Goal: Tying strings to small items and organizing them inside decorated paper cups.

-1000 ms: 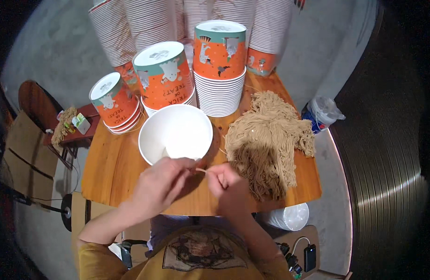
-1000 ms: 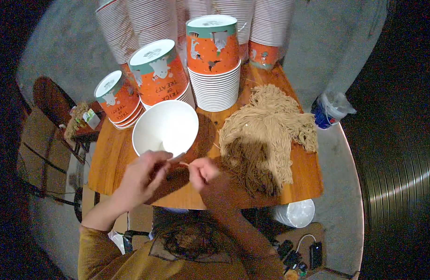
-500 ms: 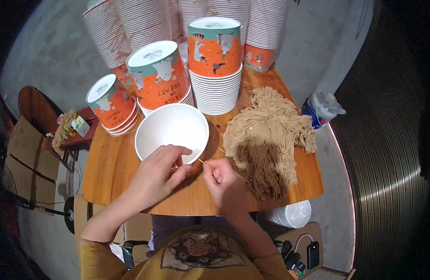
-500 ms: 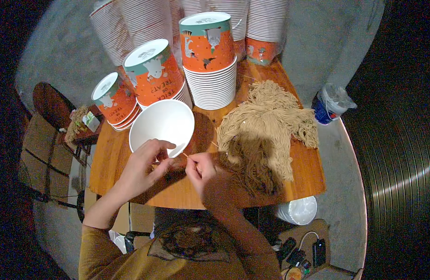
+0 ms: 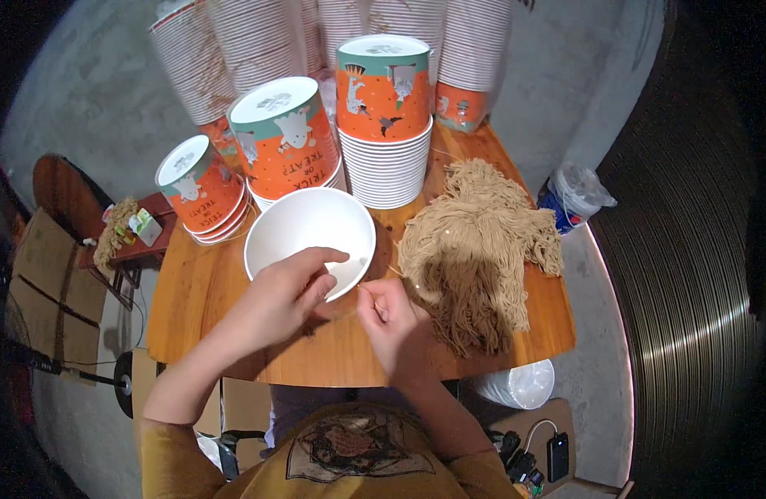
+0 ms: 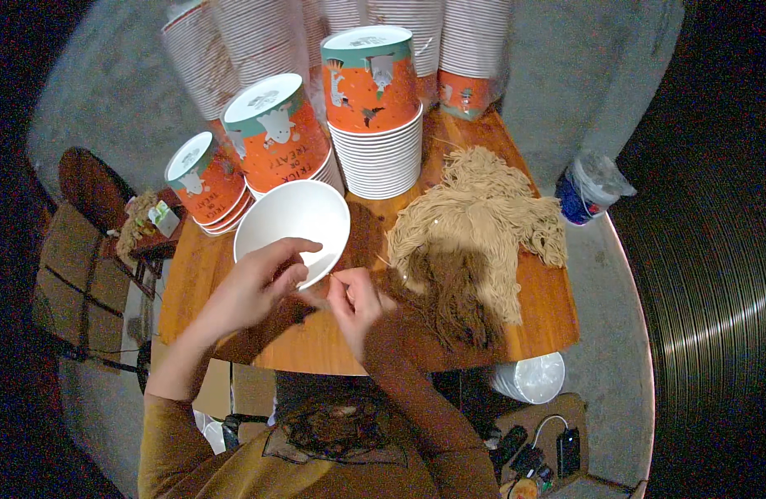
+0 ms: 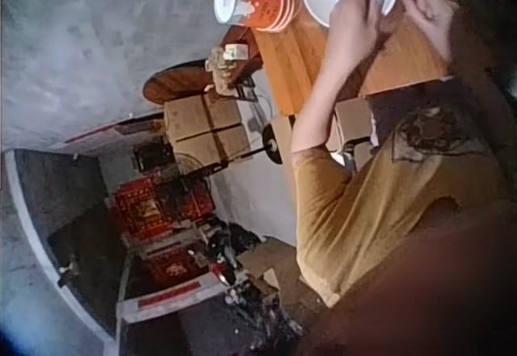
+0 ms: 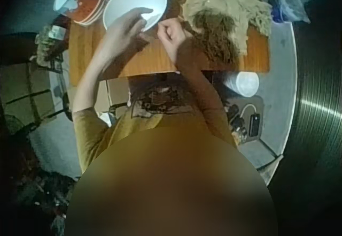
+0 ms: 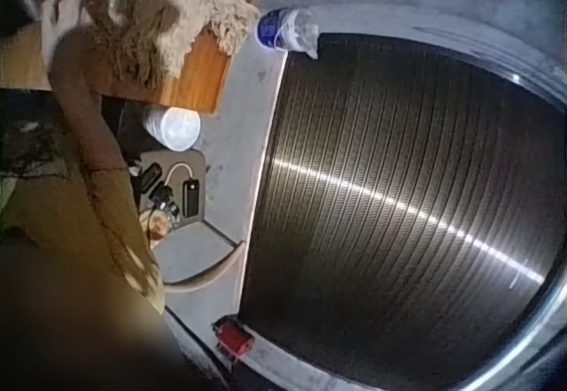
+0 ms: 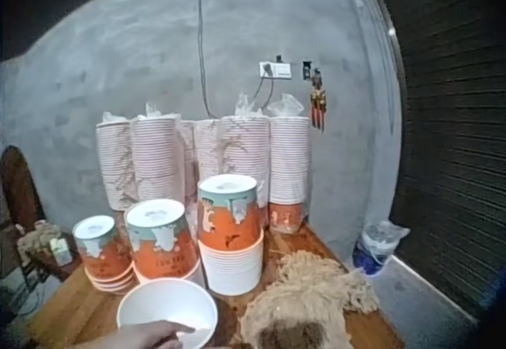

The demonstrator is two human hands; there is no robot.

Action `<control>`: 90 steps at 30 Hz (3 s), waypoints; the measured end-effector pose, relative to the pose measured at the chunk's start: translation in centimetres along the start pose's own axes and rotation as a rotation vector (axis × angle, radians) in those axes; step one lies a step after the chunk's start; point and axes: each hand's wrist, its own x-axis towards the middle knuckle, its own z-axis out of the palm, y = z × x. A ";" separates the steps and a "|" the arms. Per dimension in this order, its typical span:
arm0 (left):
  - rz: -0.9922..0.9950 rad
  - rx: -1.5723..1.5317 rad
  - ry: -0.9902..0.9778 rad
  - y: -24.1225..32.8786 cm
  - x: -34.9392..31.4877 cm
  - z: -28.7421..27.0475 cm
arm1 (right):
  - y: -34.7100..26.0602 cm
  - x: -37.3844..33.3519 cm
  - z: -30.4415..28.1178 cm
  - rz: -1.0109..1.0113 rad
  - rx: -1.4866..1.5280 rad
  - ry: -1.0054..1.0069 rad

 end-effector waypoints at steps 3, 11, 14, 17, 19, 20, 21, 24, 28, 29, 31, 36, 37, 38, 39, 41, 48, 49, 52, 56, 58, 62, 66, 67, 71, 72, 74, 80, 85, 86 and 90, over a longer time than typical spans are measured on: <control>0.055 0.037 -0.128 -1.6 1.6 -0.5 | 0.0 0.1 0.4 0.004 0.014 0.001; 0.021 0.005 -0.204 -1.0 2.3 -0.4 | -0.3 0.5 -0.2 0.029 0.126 -0.020; 0.136 0.077 -0.049 -0.6 1.8 -0.3 | 0.3 1.4 -0.8 -0.037 0.111 -0.039; 0.210 0.042 0.008 -0.7 1.9 -0.3 | 0.4 2.4 -0.8 -0.048 0.146 -0.132; 0.281 0.053 0.030 -0.9 2.0 -0.2 | 0.6 2.7 -0.9 0.005 0.202 -0.205; 0.290 0.050 0.034 -0.9 2.0 -0.3 | 0.6 2.8 -1.0 0.061 0.259 -0.274; 0.203 -0.053 -0.002 -0.8 1.9 -0.3 | 0.7 2.8 -1.0 0.054 0.252 -0.271; 0.047 -0.268 -0.091 -1.4 2.1 -0.5 | 0.9 2.9 -0.7 0.153 0.321 -0.339; -0.085 -0.526 -0.317 -2.4 2.9 -0.9 | -0.2 3.3 -0.7 0.366 0.501 -0.351; -0.082 -0.526 -0.313 -2.6 3.0 -1.0 | -0.4 3.4 -0.8 0.458 0.487 -0.367; -0.148 -0.667 -0.392 -2.8 3.4 -1.0 | -0.4 3.6 -1.0 0.486 0.489 -0.385; -0.194 -0.691 -0.460 -3.1 4.1 -0.7 | -0.5 4.1 -1.2 0.607 0.554 -0.418; -0.216 -0.665 -0.479 -3.2 4.2 -0.7 | -0.5 4.1 -1.2 0.606 0.575 -0.435; -0.214 -0.666 -0.481 -3.4 4.5 -0.7 | -0.5 4.2 -1.3 0.606 0.595 -0.452; -0.203 -0.659 -0.479 -3.7 4.8 -0.6 | -0.6 4.3 -1.4 0.606 0.592 -0.450; -0.195 -0.653 -0.482 -4.0 5.0 -0.5 | -0.7 4.6 -1.7 0.540 0.663 -0.465; -0.146 -0.863 -0.408 -2.8 5.2 -0.7 | -0.8 8.1 -5.3 0.366 0.377 -0.643; -0.159 -0.864 -0.439 -2.6 5.2 -0.7 | -1.7 8.9 -5.8 0.345 0.321 -0.733; -0.132 -0.711 -0.424 -2.3 5.0 -0.2 | -1.8 10.5 -5.1 0.213 0.315 -0.840; -0.113 -0.673 -0.477 -2.3 5.1 -0.3 | -2.5 11.1 -4.4 0.244 0.309 -0.784; -0.085 -0.711 -0.490 -2.3 5.0 -0.4 | -2.1 10.9 -4.2 0.256 0.266 -0.726; -0.116 -0.713 -0.507 -2.4 5.1 -0.2 | 0.6 9.1 -3.8 0.056 0.120 -0.519; -0.175 -0.717 -0.507 -2.1 5.3 0.3 | 2.9 7.1 -4.5 -0.059 0.096 -0.382; -0.197 -0.724 -0.491 -2.1 5.4 0.5 | 2.7 6.6 -4.9 -0.060 0.109 -0.338; -0.215 -0.711 -0.487 -1.9 5.5 0.6 | 0.9 5.5 -5.9 -0.286 -0.143 -0.336; -0.199 -0.707 -0.485 -2.0 5.5 0.7 | 1.0 5.2 -5.8 -0.286 -0.142 -0.338; -0.182 -0.702 -0.481 -1.9 5.5 0.7 | 1.2 4.5 -5.5 -0.299 -0.252 -0.277; -0.187 -0.696 -0.482 -2.1 5.7 0.7 | 0.2 3.6 -4.6 -0.253 -0.193 -0.205; -0.234 -0.816 -0.588 -1.4 5.7 0.5 | -0.4 2.6 -3.4 -0.294 -0.141 -0.169; -0.236 -0.817 -0.585 -1.5 5.6 0.5 | -0.4 2.5 -3.2 -0.278 -0.113 -0.173; -0.278 -0.860 -0.574 -1.9 5.6 0.5 | 0.1 2.4 -3.0 -0.216 -0.010 -0.147</control>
